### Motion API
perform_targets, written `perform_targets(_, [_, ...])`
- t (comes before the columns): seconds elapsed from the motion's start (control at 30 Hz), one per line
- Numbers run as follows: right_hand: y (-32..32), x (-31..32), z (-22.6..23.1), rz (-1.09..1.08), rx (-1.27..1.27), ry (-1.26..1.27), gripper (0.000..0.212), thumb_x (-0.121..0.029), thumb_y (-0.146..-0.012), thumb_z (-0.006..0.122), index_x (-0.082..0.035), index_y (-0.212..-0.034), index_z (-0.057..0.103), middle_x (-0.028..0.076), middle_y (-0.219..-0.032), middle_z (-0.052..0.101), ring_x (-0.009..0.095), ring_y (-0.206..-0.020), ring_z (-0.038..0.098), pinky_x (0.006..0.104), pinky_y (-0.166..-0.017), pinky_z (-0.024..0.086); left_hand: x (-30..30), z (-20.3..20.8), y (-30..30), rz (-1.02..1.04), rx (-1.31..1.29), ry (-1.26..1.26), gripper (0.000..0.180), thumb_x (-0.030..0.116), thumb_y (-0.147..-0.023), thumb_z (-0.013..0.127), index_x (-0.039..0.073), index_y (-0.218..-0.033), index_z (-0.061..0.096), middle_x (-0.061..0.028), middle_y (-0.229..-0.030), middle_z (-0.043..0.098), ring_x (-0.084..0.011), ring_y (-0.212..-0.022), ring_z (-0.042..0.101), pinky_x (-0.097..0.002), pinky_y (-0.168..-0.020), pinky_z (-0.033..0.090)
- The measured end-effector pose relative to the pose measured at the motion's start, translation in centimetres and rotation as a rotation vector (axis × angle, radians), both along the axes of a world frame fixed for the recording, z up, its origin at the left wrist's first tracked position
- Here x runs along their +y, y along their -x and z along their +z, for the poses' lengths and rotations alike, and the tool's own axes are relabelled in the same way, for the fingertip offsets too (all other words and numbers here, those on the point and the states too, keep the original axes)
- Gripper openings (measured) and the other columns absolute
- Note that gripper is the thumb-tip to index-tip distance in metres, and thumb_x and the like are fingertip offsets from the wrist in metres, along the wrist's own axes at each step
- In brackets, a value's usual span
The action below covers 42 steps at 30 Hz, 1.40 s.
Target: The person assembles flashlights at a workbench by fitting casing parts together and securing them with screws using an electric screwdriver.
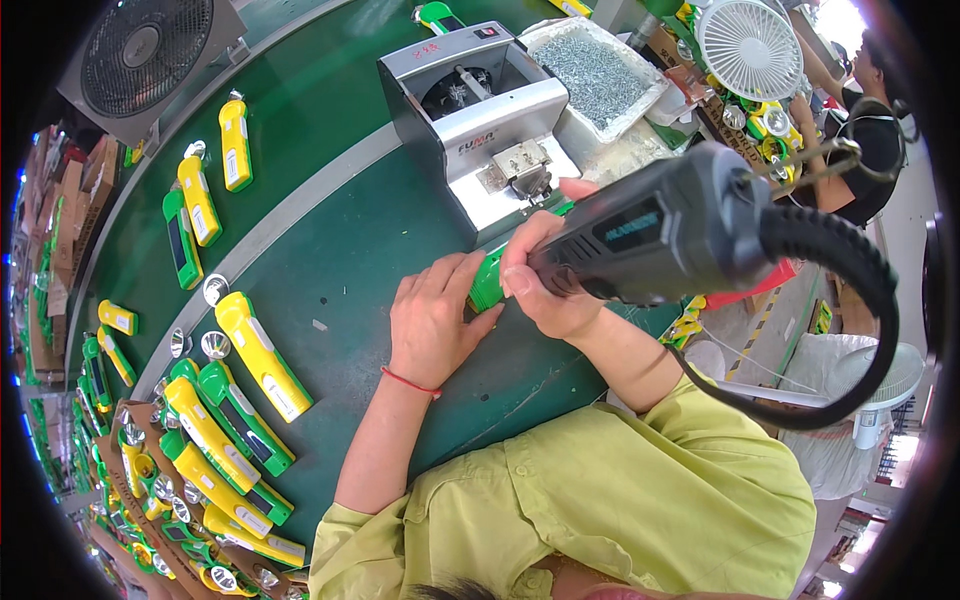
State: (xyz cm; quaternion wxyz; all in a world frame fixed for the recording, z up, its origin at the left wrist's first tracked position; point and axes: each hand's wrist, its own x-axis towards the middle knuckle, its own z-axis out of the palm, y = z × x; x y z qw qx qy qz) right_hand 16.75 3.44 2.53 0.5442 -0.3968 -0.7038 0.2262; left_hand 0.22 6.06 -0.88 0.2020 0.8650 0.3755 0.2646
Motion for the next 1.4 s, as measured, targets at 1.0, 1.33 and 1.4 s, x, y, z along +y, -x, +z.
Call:
perform_targets(1.0, [-2.3, 4.2, 3.2, -0.095, 0.666, -0.022, 0.028, 0.007, -0.073, 0.068, 0.0, -0.094, 0.05, 0.004, -0.072, 0.059, 0.009, -0.056, 0.055, 0.0223, -0.048, 0.044, 0.1, 1.3, -2.2, 0.06, 0.215, -0.027, 0.045, 0.021, -0.066, 0.076, 0.002, -0.104, 0.06, -0.0082, -0.094, 0.058, -0.0253, -0.085, 0.058, -0.0353, -0.073, 0.048])
perform_targets(1.33, [-2.3, 1.3, 0.0, -0.198, 0.368, -0.135, 0.075, -0.002, -0.081, 0.058, -0.001, -0.138, 0.009, 0.01, -0.067, 0.054, 0.015, -0.051, 0.052, 0.0256, -0.049, 0.046, 0.4, 1.3, -2.2, 0.045, 0.181, -0.004, 0.041, 0.019, -0.068, 0.075, 0.003, -0.103, 0.06, -0.0093, -0.095, 0.059, -0.0274, -0.085, 0.058, -0.0366, -0.074, 0.048])
perform_targets(1.4, [-2.4, 1.1, -0.1, -0.19, 0.363, -0.135, 0.075, -0.002, -0.081, 0.058, -0.002, -0.138, 0.009, 0.011, -0.068, 0.054, 0.015, -0.051, 0.052, 0.0255, -0.049, 0.046, 0.3, 1.5, -2.3, 0.045, 0.181, 0.0, 0.041, 0.019, -0.068, 0.075, 0.003, -0.103, 0.06, -0.0094, -0.094, 0.059, -0.0275, -0.085, 0.059, -0.0366, -0.074, 0.049])
